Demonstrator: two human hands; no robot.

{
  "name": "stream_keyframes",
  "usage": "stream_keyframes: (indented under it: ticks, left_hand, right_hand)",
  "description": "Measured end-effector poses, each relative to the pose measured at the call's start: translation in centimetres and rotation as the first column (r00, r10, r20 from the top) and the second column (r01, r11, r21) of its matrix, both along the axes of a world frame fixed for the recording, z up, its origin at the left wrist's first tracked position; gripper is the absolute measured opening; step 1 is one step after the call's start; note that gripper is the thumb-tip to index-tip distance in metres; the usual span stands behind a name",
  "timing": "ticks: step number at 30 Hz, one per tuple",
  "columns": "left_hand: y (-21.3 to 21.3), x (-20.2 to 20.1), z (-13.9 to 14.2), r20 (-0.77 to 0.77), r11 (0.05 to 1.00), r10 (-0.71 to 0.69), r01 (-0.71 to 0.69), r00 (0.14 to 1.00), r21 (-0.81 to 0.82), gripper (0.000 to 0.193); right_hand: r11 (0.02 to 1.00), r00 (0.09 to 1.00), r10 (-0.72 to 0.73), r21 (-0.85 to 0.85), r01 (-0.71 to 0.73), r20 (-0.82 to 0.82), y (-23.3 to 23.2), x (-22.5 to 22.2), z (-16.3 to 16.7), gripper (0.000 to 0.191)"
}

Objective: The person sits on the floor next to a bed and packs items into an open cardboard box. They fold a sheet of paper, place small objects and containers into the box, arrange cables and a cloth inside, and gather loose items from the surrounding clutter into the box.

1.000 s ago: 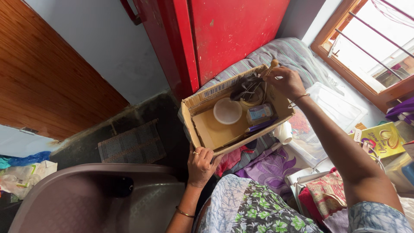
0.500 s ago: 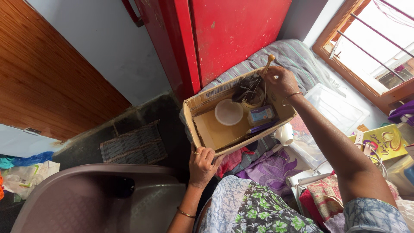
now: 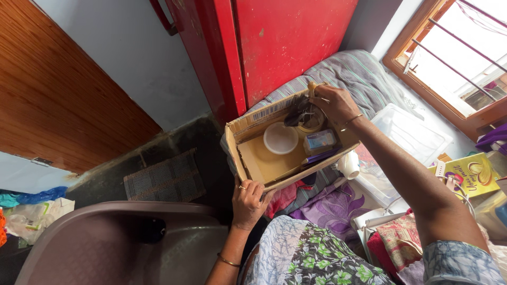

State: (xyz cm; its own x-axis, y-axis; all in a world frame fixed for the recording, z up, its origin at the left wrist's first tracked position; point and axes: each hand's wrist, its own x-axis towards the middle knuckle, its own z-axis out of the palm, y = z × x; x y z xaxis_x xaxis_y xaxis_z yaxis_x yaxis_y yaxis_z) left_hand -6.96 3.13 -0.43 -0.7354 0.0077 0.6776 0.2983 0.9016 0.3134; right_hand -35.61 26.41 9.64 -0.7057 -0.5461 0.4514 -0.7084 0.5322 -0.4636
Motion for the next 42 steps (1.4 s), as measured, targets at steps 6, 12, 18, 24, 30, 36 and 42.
stream_keyframes:
  ticks: [6, 12, 18, 24, 30, 36, 42]
  left_hand:
    - [0.2, 0.0, 0.1, -0.001, 1.000, -0.002, 0.002, 1.000, -0.004, 0.029]
    - [0.1, 0.1, -0.1, 0.016, 0.999, -0.017, 0.017, 1.000, 0.034, 0.029]
    - [0.2, 0.1, 0.0, -0.002, 1.000, -0.003, 0.003, 1.000, 0.007, 0.030]
    - [0.2, 0.1, 0.5, -0.016, 1.000, -0.006, 0.006, 1.000, 0.002, 0.030]
    - [0.6, -0.1, 0.8, -0.025, 1.000, -0.001, 0.001, 1.000, -0.011, 0.029]
    - [1.0, -0.4, 0.6, 0.003, 0.999, -0.037, 0.037, 0.999, 0.016, 0.029]
    - [1.1, -0.3, 1.0, -0.013, 1.000, -0.024, 0.024, 1.000, 0.009, 0.030]
  right_hand:
    - [0.999, 0.999, -0.035, -0.038, 0.036, 0.019, 0.3, 0.5, -1.5, 0.027]
    - [0.988, 0.987, -0.116, -0.086, 0.126, 0.115, 0.1, -0.2, -1.4, 0.025]
    - [0.997, 0.999, 0.036, 0.062, -0.034, -0.036, 0.1, -0.3, -1.2, 0.020]
    - [0.932, 0.890, 0.282, 0.322, -0.166, -0.358, -2.2, 0.5, -3.3, 0.022]
    - [0.838, 0.783, 0.405, 0.535, -0.111, -0.472, -5.2, 0.2, -6.6, 0.032]
    - [0.837, 0.795, 0.387, 0.541, -0.089, -0.468, -5.2, -1.8, -8.0, 0.034]
    - [0.828, 0.861, 0.365, 0.547, -0.125, -0.355, -3.8, -1.9, -7.8, 0.054]
